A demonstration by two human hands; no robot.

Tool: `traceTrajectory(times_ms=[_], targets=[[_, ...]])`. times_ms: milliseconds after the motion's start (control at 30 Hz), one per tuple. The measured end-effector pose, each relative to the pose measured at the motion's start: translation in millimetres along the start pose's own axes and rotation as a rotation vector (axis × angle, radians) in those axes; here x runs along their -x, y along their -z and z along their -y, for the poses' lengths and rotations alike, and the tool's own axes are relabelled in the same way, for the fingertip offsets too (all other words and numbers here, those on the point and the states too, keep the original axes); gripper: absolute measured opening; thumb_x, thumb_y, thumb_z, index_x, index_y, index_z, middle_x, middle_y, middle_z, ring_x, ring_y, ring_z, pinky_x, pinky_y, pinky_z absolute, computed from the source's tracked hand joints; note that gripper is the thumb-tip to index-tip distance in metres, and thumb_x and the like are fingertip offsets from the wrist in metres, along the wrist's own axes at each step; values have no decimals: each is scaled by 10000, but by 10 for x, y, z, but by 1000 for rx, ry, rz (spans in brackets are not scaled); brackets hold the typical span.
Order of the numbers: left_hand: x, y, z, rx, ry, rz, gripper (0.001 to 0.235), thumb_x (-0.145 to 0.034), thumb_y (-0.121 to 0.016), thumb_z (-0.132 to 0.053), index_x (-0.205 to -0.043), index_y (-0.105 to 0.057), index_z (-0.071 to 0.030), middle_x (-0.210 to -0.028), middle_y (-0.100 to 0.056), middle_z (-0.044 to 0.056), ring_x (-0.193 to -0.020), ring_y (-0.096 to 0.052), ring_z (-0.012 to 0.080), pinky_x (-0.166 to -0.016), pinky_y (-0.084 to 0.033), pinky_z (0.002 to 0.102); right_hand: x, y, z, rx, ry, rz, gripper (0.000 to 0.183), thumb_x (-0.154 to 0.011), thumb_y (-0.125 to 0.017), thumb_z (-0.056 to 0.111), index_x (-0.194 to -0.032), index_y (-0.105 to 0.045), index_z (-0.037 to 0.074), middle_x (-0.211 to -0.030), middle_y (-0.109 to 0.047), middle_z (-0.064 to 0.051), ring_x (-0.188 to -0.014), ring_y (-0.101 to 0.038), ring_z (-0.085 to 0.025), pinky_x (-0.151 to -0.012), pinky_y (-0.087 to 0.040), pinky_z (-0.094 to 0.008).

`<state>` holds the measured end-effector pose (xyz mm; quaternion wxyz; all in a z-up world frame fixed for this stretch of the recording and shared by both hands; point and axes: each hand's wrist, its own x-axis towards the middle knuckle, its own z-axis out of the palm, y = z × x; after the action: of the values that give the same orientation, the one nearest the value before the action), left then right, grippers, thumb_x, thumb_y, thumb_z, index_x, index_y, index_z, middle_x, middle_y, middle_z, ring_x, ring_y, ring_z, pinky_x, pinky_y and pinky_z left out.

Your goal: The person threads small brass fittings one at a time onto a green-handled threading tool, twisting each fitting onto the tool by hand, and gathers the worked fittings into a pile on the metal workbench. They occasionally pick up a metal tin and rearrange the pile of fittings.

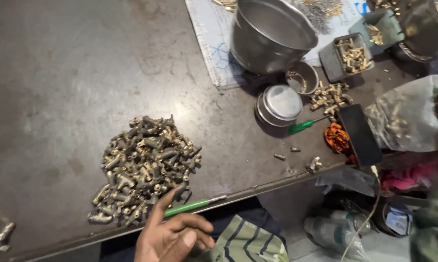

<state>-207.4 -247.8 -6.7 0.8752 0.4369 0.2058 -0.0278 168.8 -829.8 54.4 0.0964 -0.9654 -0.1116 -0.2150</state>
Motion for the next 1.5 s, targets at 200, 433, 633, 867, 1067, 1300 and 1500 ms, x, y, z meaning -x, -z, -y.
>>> traceTrajectory(times_ms=[200, 433, 633, 867, 1067, 1300, 1500], targets=[[42, -160, -283, 369, -16, 380, 856, -954, -657, -121, -1630, -133, -137, -1060, -679, 289, -897, -743, 349, -845, -574, 447, 238, 245, 3154, -661, 3, 136, 333, -1089, -722, 119, -1388, -644, -3, -1189, -734, -124, -1050, -710, -133, -950, -571, -282], [232, -127, -528, 578, 130, 384, 906, -944, -661, -153, -1673, -122, -155, -1050, -656, 271, -924, -720, 368, -888, -556, 459, -259, -7, 3916, -364, 231, -7, 605, -918, -819, 174, -1421, -576, -59, -1047, -732, -241, -835, -735, -322, -795, -593, -399], [271, -14, -446, 562, -9, 328, 925, -908, -685, -160, -1632, -110, -124, -993, -680, 279, -869, -737, 370, -814, -597, 472, -622, -758, 3533, -323, 271, -19, 310, -1041, -831, 235, -1233, -729, 14, -1042, -775, -180, -875, -781, -275, -854, -623, -390], [153, 73, -173, 411, -31, 240, 909, -888, -705, -120, -1611, -154, -86, -946, -713, 296, -783, -755, 335, -781, -626, 476, -284, -731, 4110, -268, 429, -64, 224, -933, -715, 83, -1146, -781, 60, -919, -741, -181, -784, -740, -323, -729, -595, -417], [67, 72, -95, 355, -51, 240, 888, -890, -703, -65, -1601, -174, -31, -947, -729, 330, -800, -759, 309, -811, -615, 438, -200, -875, 4201, -76, 355, 74, 223, -890, -831, 211, -977, -735, 29, -790, -742, -170, -676, -719, -336, -623, -565, -446], [51, 26, -140, 310, -8, 180, 915, -853, -708, -67, -1618, -206, -55, -947, -735, 327, -768, -776, 315, -760, -634, 447, -841, -1289, 3935, -423, 121, 85, 222, -883, -814, 115, -1085, -764, 40, -955, -773, -174, -767, -772, -257, -750, -620, -356], [27, 160, 20, 268, -29, 213, 868, -883, -702, -40, -1589, -198, -41, -944, -741, 342, -787, -774, 312, -770, -619, 433, -824, -850, 3943, -567, 89, 242, 255, -936, -804, 185, -1151, -777, 49, -982, -792, -145, -863, -781, -211, -786, -607, -333]])
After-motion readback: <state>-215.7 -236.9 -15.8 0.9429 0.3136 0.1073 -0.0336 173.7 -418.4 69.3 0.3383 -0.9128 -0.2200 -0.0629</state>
